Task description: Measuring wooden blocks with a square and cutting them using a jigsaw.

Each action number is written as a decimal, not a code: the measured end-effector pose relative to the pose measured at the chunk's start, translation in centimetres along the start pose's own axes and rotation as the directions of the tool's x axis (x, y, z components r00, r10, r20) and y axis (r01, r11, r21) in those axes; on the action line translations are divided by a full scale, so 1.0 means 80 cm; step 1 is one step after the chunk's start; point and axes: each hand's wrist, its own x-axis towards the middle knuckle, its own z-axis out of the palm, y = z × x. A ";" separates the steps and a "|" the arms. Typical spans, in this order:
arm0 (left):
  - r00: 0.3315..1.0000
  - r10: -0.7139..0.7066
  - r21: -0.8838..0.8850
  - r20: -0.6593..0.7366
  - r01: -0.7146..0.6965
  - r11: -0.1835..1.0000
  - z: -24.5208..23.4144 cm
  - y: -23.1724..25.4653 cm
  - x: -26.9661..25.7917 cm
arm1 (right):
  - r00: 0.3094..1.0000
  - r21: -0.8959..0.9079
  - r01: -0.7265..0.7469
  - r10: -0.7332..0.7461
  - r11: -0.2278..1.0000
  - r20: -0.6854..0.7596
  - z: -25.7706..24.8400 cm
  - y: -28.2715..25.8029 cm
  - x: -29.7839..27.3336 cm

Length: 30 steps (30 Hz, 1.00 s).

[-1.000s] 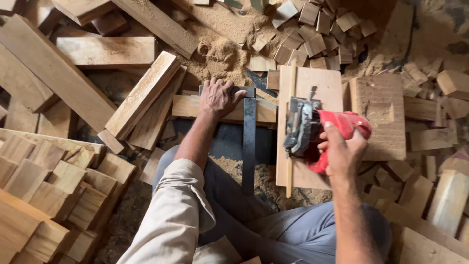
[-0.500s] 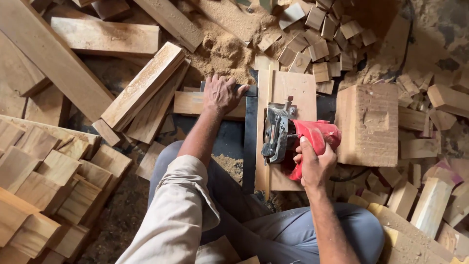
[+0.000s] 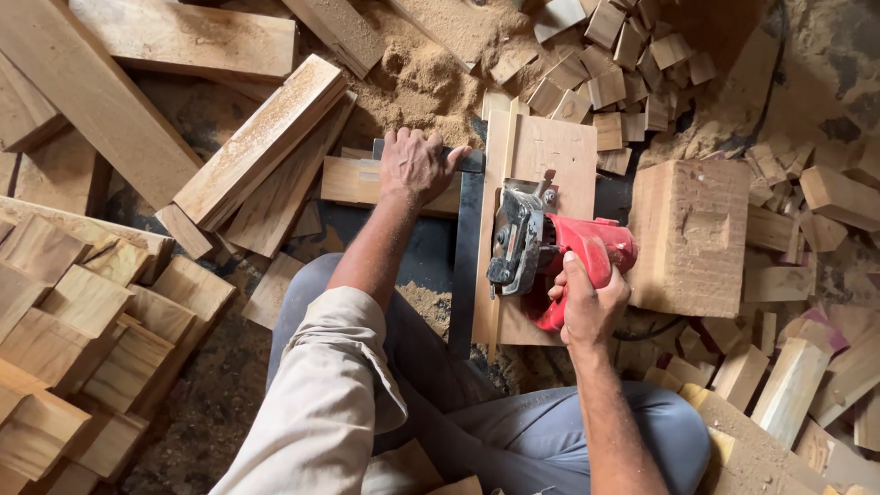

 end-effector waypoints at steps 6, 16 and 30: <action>0.999 -0.003 0.034 0.033 0.002 0.999 0.002 -0.002 0.005 | 1.000 -0.008 -0.003 0.003 1.000 0.003 0.001 -0.001 0.001; 0.999 -0.014 0.056 0.042 0.012 0.998 0.007 -0.003 0.005 | 1.000 0.002 -0.012 0.012 1.000 0.014 0.002 -0.004 0.002; 1.000 0.003 0.031 0.010 -0.003 1.000 0.007 -0.005 0.003 | 1.000 0.006 -0.004 0.004 1.000 0.011 0.008 -0.011 0.004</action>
